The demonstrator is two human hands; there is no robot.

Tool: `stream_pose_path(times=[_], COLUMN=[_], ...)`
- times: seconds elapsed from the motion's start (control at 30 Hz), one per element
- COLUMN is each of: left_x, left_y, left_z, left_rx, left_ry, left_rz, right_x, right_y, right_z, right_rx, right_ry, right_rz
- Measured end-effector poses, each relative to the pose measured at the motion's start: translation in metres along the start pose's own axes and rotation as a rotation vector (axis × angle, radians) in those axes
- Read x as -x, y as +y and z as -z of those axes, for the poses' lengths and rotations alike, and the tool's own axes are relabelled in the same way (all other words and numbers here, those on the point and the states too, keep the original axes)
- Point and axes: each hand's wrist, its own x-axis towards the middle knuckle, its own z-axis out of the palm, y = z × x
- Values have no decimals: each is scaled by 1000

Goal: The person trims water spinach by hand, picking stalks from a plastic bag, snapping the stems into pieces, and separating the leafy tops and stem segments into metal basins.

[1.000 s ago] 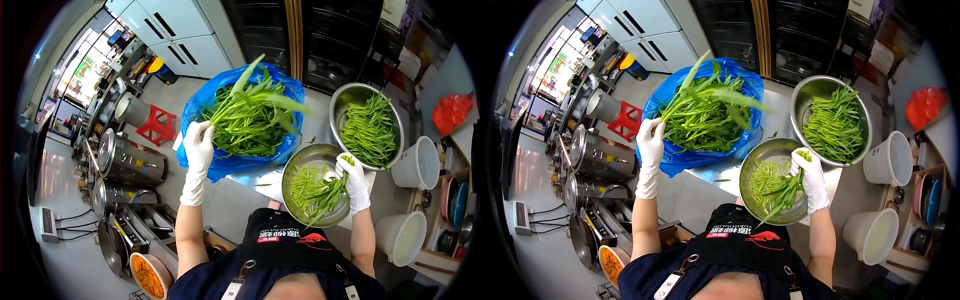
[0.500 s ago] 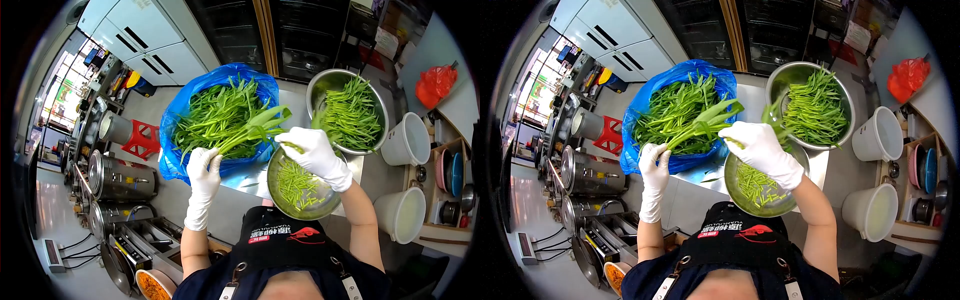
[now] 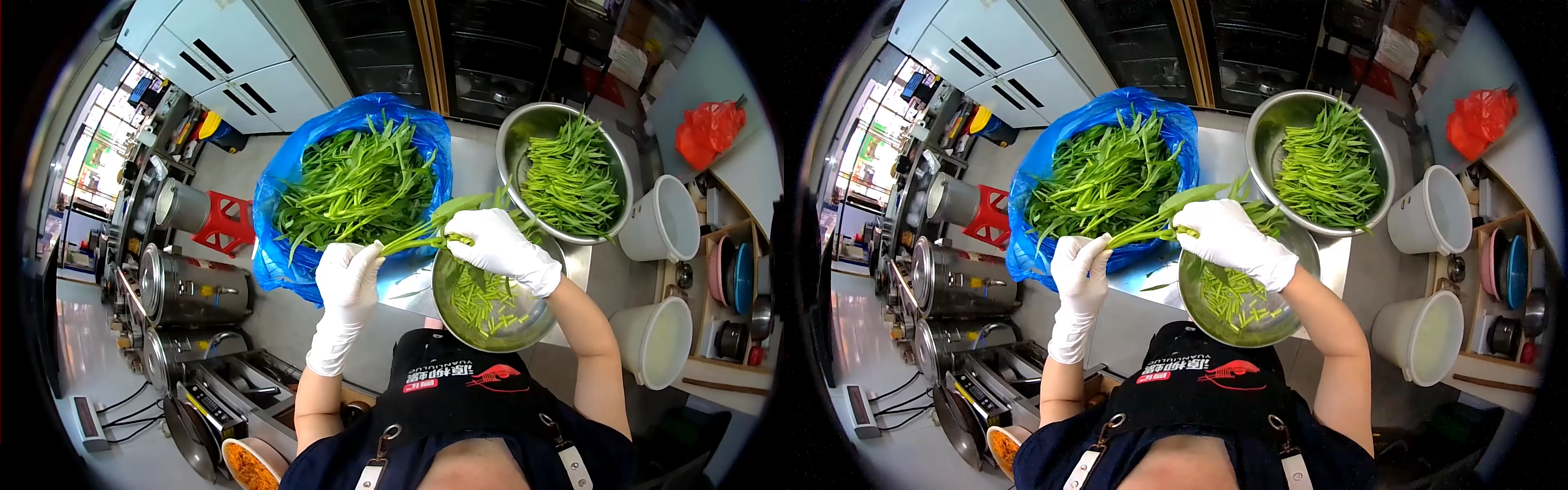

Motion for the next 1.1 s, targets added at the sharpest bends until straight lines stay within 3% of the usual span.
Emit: stream_pose_path(times=[0.23, 0.37, 0.47, 0.53, 0.6, 0.67, 0.8, 0.87, 0.93, 1.0, 1.1], left_x=[10, 13, 12, 15, 17, 16, 6, 5, 3, 14, 21], left_y=[-7, -1, 0, -9, -14, -6, 13, 16, 19, 7, 15], left_z=[-22, -34, -36, -29, -28, -36, -44, -44, -38, -37, -41], left_rx=[148, 108, 43, -48, 8, 64, 312, 518, 783, 791, 823], left_ry=[-144, -133, -118, -73, -100, -140, -246, -282, -310, -490, -466], left_rz=[227, 169, 162, 201, 270, 324, 634, 803, 1057, 1064, 1086], right_x=[8, 10, 11, 19, 19, 11, 1, -5, -3, 2, 11], right_y=[22, 48, 62, 61, 57, 43, -25, -29, -19, -17, -11], right_z=[-9, -25, -35, 4, 16, 13, -7, -30, -50, -57, -63], right_rx=[-65, -620, -618, -717, -631, -248, 138, 408, 468, 486, 477], right_ry=[152, 155, 366, 459, 628, 759, 557, 413, 335, 290, 250], right_rz=[-139, -389, -420, -629, -545, -93, 351, 454, 436, 435, 435])
